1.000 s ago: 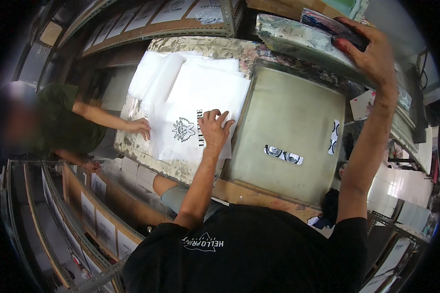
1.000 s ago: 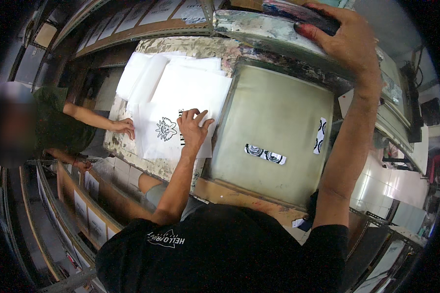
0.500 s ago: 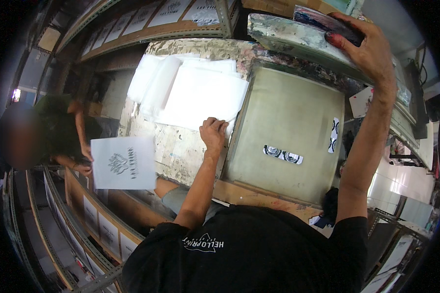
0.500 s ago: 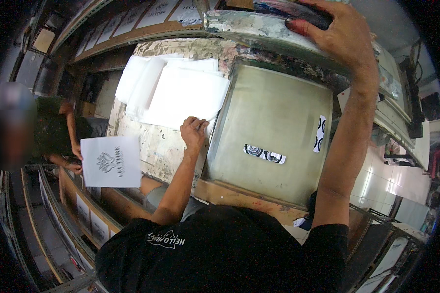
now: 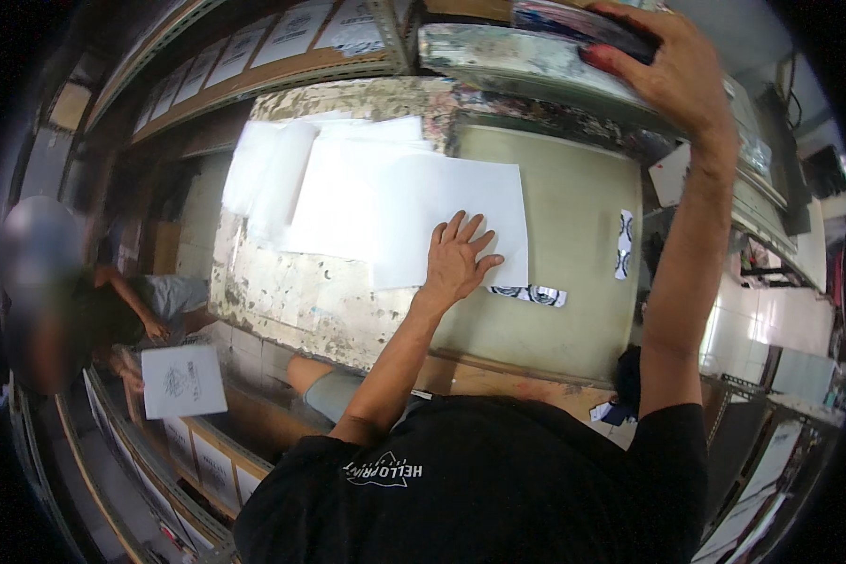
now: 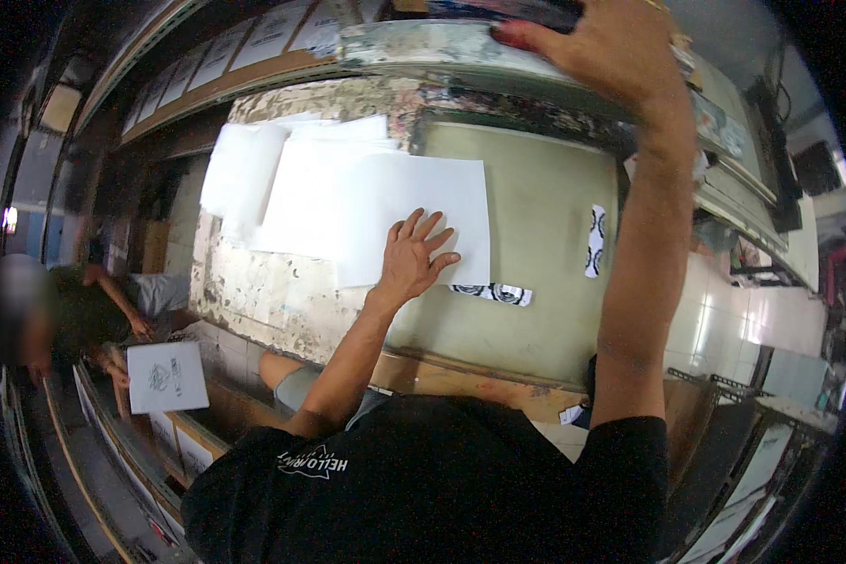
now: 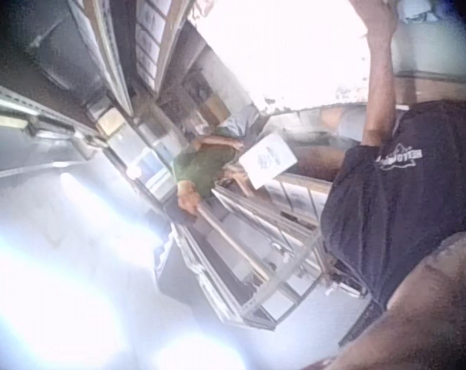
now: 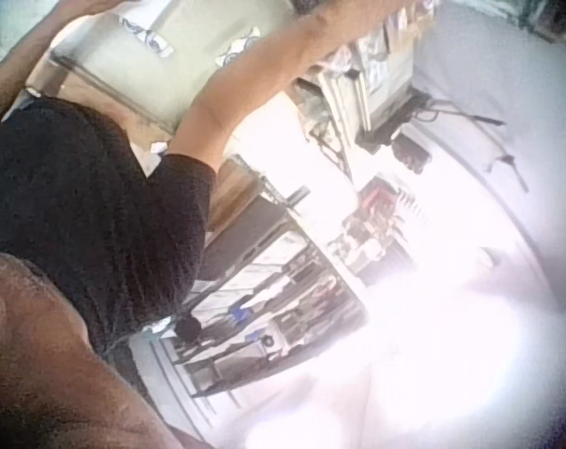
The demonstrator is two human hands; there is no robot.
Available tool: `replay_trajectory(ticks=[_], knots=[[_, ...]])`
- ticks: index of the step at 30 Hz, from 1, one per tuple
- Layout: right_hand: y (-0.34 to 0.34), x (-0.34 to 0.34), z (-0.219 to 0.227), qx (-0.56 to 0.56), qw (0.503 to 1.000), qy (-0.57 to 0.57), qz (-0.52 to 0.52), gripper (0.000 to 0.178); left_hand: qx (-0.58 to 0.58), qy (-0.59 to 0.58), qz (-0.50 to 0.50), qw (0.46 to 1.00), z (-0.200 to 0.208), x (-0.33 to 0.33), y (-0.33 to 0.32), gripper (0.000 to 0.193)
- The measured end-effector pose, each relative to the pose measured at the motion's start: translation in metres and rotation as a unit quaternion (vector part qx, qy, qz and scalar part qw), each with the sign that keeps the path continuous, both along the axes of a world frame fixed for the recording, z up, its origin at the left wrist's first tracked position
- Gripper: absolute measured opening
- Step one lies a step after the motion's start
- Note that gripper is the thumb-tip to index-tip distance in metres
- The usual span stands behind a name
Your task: The person performs screen printing on white paper sheets using a squeegee and a screen frame. They repeatedly place a sheet under the frame, pull ink across the screen to transfer a logo, and remove the printed sheet. Another person assists by stacking the finished prints.
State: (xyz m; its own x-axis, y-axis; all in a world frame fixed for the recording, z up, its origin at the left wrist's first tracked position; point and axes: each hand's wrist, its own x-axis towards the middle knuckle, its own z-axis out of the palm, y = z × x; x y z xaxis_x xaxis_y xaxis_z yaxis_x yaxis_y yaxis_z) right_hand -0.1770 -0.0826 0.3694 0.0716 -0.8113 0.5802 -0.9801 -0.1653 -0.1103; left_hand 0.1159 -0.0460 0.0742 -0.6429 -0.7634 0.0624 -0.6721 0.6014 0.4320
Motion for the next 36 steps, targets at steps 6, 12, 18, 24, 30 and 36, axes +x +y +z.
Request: replay_trajectory(ticks=[6, 12, 18, 24, 30, 36], knots=[[-0.002, 0.015, 0.013, 0.050, 0.995, -0.087, -0.004, 0.056, -0.026, -0.022, -0.150, 0.988, -0.069, -0.064, -0.008, 0.054], [0.003, 0.016, 0.011, 0.018, 0.999, -0.043, -0.015, 0.058, -0.036, 0.008, -0.215, 0.976, -0.079, -0.124, -0.004, 0.054], [0.000, 0.012, 0.011, 0.075, 0.992, -0.097, -0.021, 0.057, -0.006, -0.021, -0.236, 0.972, -0.077, -0.137, 0.023, 0.054], [0.010, 0.028, 0.018, 0.074, 0.992, -0.102, -0.021, 0.055, 0.000, -0.015, -0.234, 0.972, -0.080, -0.138, 0.035, 0.055], [0.002, 0.014, 0.010, 0.070, 0.993, -0.094, -0.019, 0.056, -0.003, -0.001, -0.225, 0.974, -0.077, -0.140, 0.038, 0.054], [0.002, 0.017, 0.003, 0.003, 0.997, -0.066, 0.026, 0.056, 0.013, 0.080, -0.245, 0.966, -0.070, -0.132, 0.033, 0.057]])
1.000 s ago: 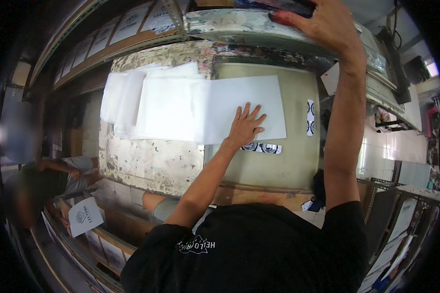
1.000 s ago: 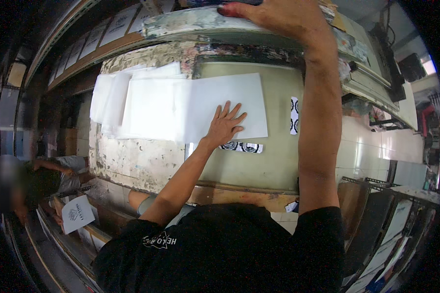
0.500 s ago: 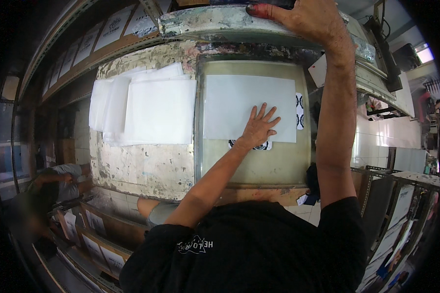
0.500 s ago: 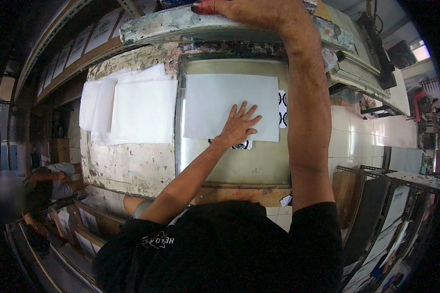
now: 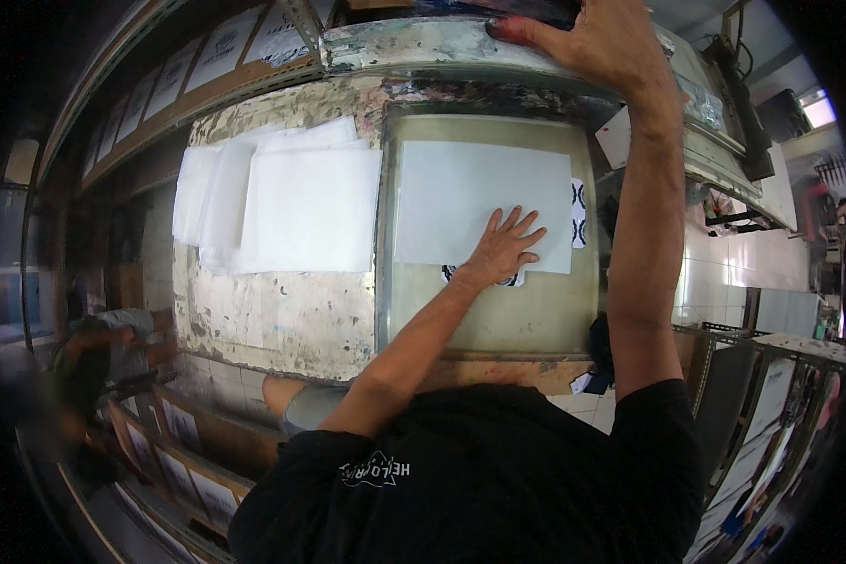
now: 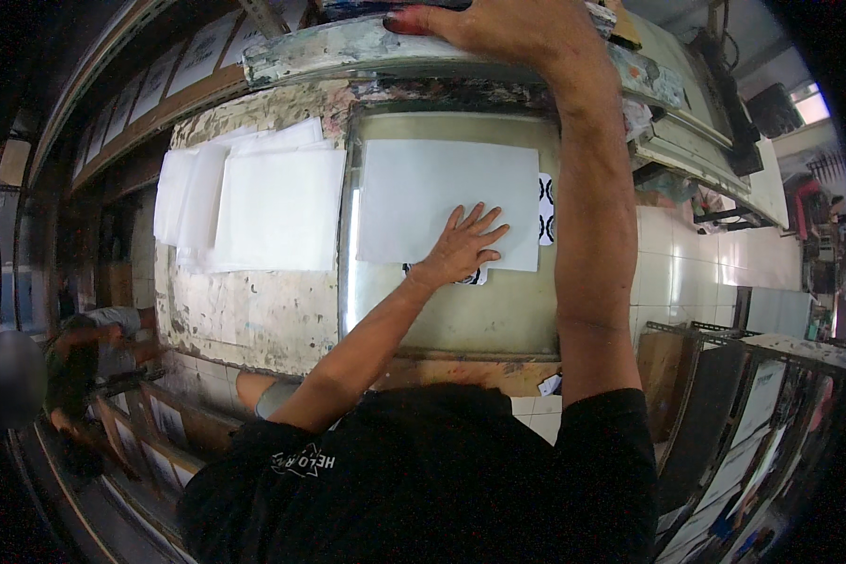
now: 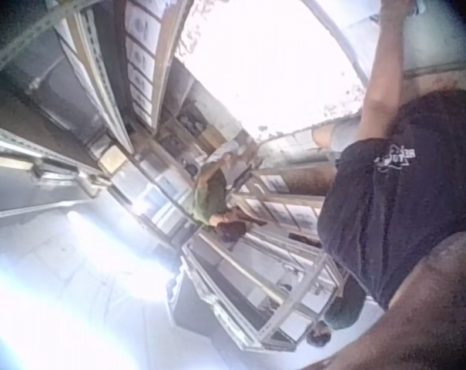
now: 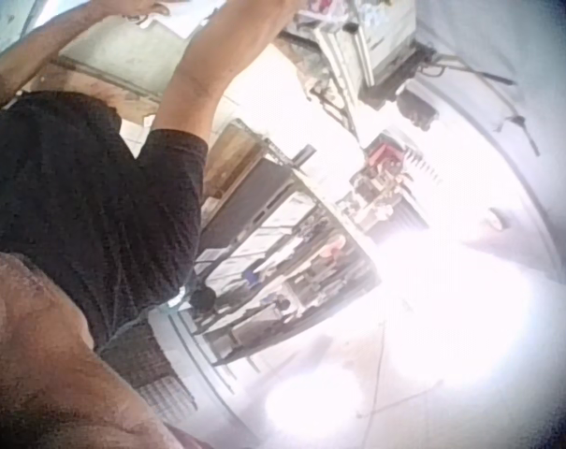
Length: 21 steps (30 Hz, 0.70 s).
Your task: The person performs screen printing on white paper sheets using a squeegee and a screen frame. They repeatedly place a sheet under the frame, pull ink across the screen to transfer a logo, and remove the printed sheet. Another person assists by stacking the finished prints.
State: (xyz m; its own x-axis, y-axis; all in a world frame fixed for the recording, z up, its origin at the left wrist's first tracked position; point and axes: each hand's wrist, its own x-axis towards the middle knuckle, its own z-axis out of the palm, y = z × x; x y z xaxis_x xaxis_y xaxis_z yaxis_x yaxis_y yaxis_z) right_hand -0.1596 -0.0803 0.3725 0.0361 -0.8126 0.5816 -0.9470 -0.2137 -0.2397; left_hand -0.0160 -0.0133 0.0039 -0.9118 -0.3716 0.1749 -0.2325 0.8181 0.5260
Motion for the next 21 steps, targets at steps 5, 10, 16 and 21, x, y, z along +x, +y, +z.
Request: replay_trajectory(ticks=[5, 10, 16, 21], knots=[[0.027, 0.012, -0.007, 0.108, 0.992, -0.067, -0.019, 0.052, 0.209, 0.318, 0.168, 0.909, 0.090, 0.046, -0.018, 0.080], [0.087, 0.037, -0.088, -0.019, 0.999, 0.029, 0.012, 0.048, 0.362, 0.578, 0.263, 0.682, 0.144, 0.108, -0.027, 0.128], [0.129, 0.063, -0.162, 0.113, 0.980, -0.165, 0.010, 0.041, 0.359, 0.327, 0.345, 0.803, 0.045, 0.187, 0.019, 0.103], [0.130, 0.060, -0.260, 0.257, 0.954, -0.153, 0.026, 0.053, 0.079, 0.213, 0.349, 0.909, -0.001, 0.198, 0.031, 0.093]])
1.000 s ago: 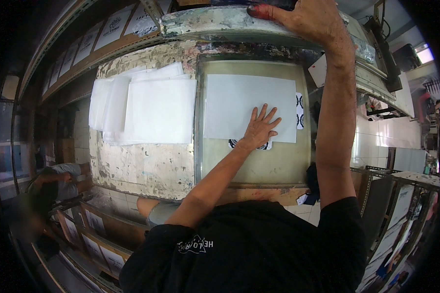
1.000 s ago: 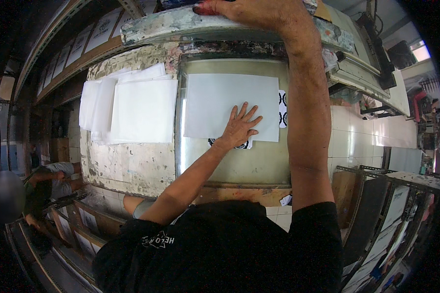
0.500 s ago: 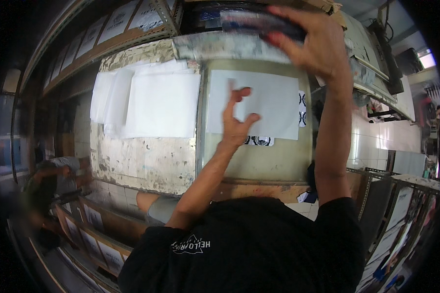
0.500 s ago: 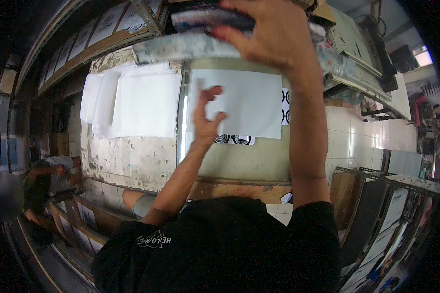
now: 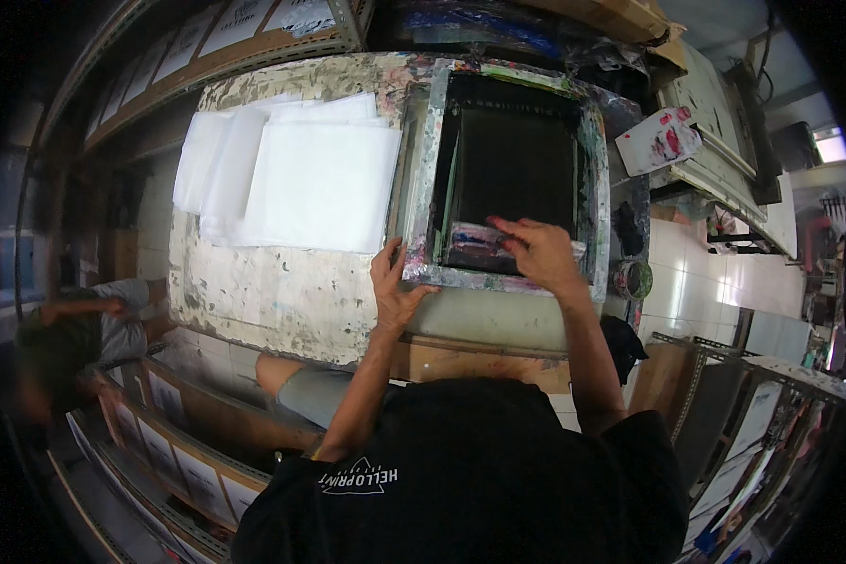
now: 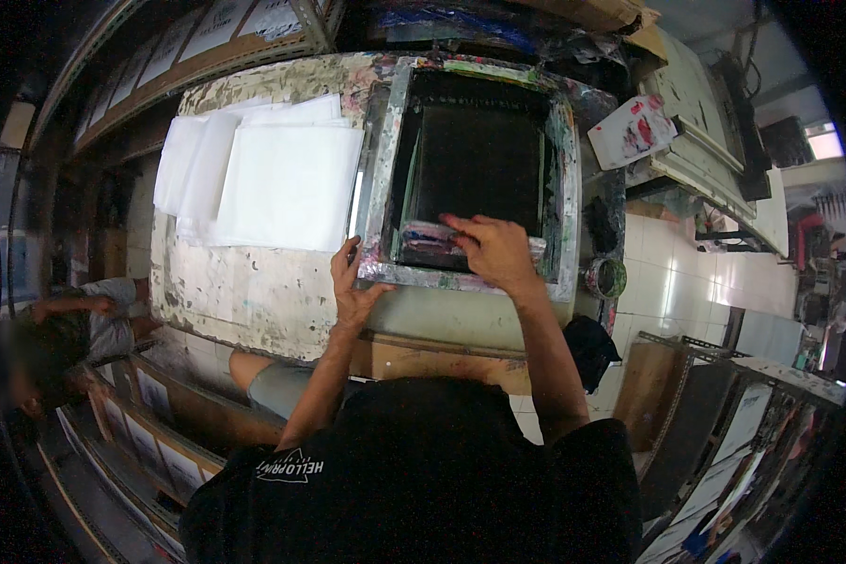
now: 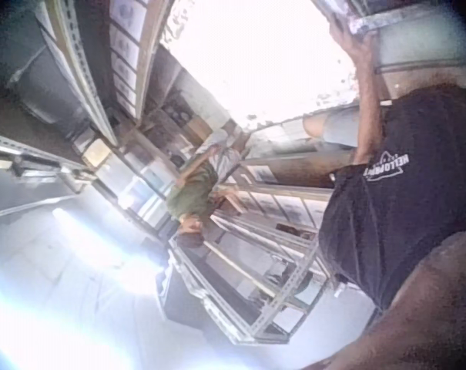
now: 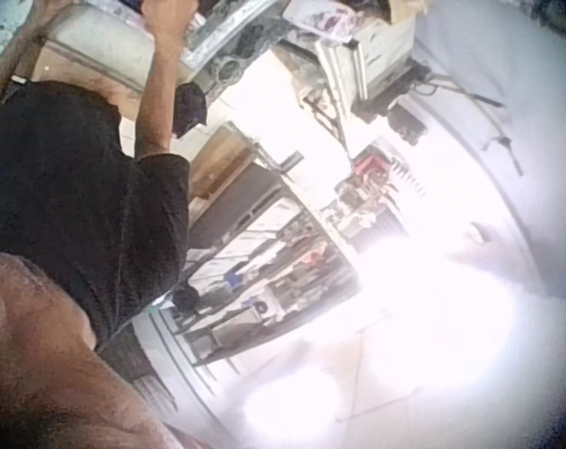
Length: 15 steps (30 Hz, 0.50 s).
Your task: The person performs screen printing on white paper sheets using a squeegee and a screen frame. They repeatedly place a sheet under the frame, pull ink across the screen to transfer a logo, and remove the printed sheet. Another person assists by stacking the finished prints.
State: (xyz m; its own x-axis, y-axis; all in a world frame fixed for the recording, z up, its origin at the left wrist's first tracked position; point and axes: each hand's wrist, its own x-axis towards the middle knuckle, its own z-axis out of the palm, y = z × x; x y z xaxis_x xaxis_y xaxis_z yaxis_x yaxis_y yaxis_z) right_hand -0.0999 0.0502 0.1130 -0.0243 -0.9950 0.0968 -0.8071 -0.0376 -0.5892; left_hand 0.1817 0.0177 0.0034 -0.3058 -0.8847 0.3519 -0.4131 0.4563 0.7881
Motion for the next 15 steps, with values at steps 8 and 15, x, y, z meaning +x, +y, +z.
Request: replay_trajectory(ticks=[8, 15], knots=[[-0.024, -0.007, -0.053, 0.016, 0.986, 0.162, -0.030, 0.081, -0.024, -0.143, 0.040, 0.989, -0.010, 0.008, 0.006, 0.083], [-0.149, -0.089, -0.070, -0.101, 0.973, 0.199, -0.056, 0.077, 0.017, -0.168, 0.029, 0.985, -0.001, 0.008, 0.009, 0.083]])
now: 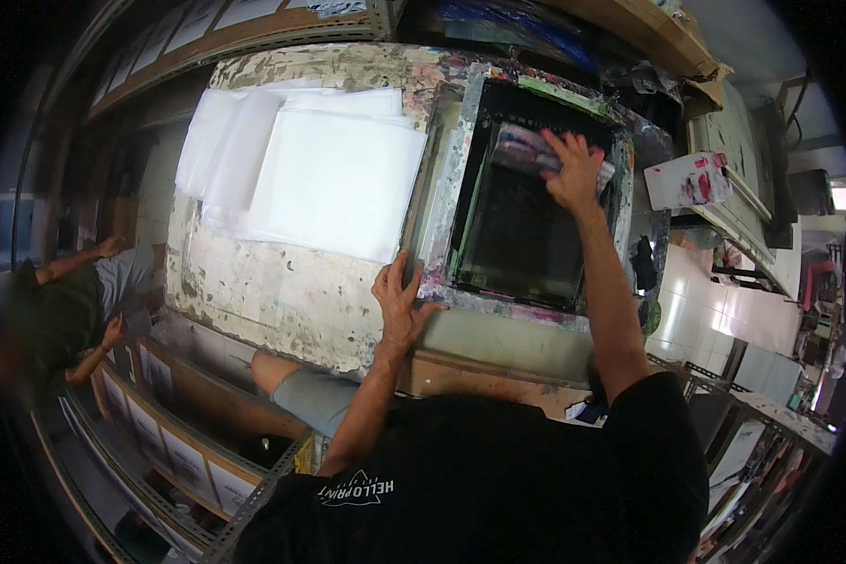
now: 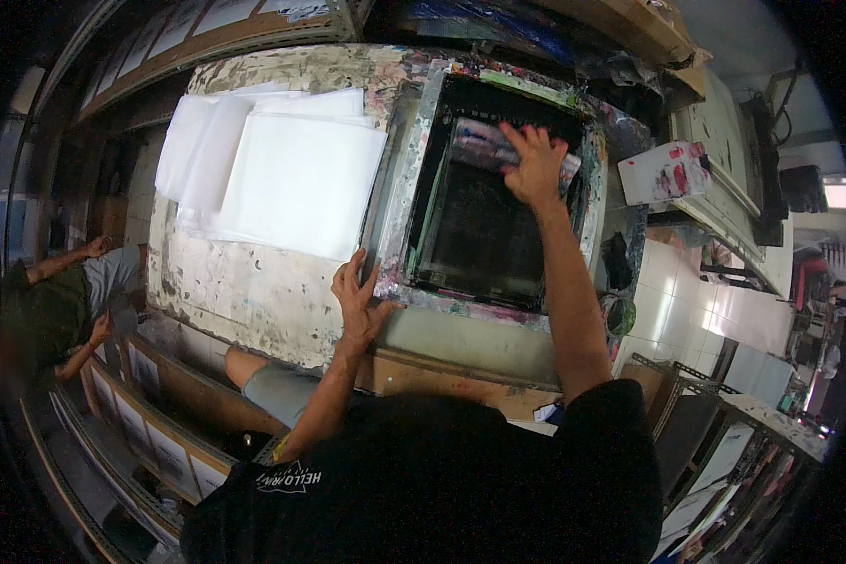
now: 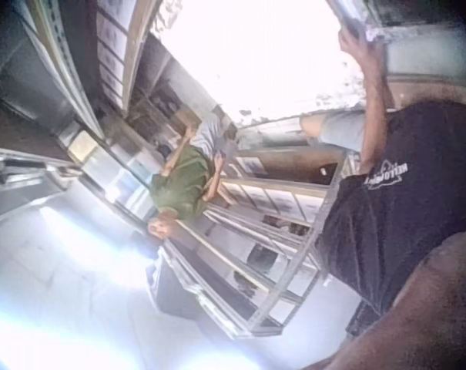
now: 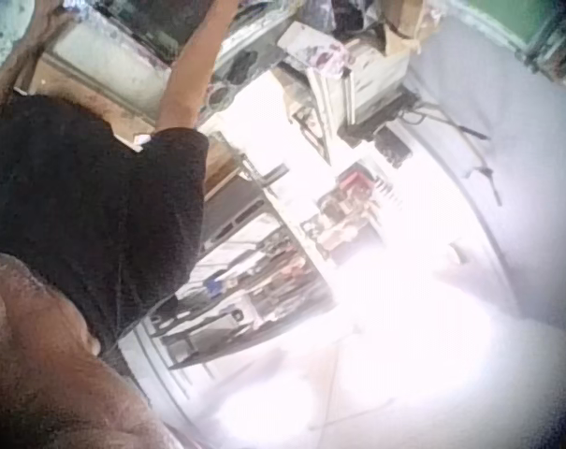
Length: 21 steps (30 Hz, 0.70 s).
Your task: The person performs screen printing on white paper sheets using a squeegee and a screen frame. They repeatedly place a sheet under the frame, pull ink across the screen to transfer a logo, and remove the printed sheet. Another person assists by stacking the finished prints.
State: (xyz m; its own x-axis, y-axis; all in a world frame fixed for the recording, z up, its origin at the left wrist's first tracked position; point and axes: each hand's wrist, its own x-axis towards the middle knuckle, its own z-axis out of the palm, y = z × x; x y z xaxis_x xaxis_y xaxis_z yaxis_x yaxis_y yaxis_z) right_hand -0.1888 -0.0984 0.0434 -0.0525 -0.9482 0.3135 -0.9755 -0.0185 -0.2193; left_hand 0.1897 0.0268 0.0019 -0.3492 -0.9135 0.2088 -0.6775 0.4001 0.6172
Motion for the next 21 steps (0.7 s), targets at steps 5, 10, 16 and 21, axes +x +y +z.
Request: replay_trajectory(ticks=[5, 10, 16, 21], knots=[[-0.071, -0.047, 0.007, -0.010, 0.998, -0.030, 0.045, 0.066, 0.014, 0.013, 0.001, 1.000, 0.001, 0.002, 0.002, 0.082], [-0.088, -0.061, 0.009, -0.028, 0.996, 0.008, 0.079, 0.055, -0.014, 0.037, 0.000, 0.999, 0.003, 0.000, 0.001, 0.082], [-0.007, -0.010, 0.009, -0.064, 0.997, 0.012, 0.047, 0.048, -0.002, 0.090, -0.020, 0.996, -0.003, 0.001, 0.004, 0.084], [0.101, 0.050, 0.052, -0.017, 0.999, -0.025, 0.033, 0.047, -0.021, 0.161, 0.038, 0.986, 0.003, -0.009, 0.011, 0.078]])
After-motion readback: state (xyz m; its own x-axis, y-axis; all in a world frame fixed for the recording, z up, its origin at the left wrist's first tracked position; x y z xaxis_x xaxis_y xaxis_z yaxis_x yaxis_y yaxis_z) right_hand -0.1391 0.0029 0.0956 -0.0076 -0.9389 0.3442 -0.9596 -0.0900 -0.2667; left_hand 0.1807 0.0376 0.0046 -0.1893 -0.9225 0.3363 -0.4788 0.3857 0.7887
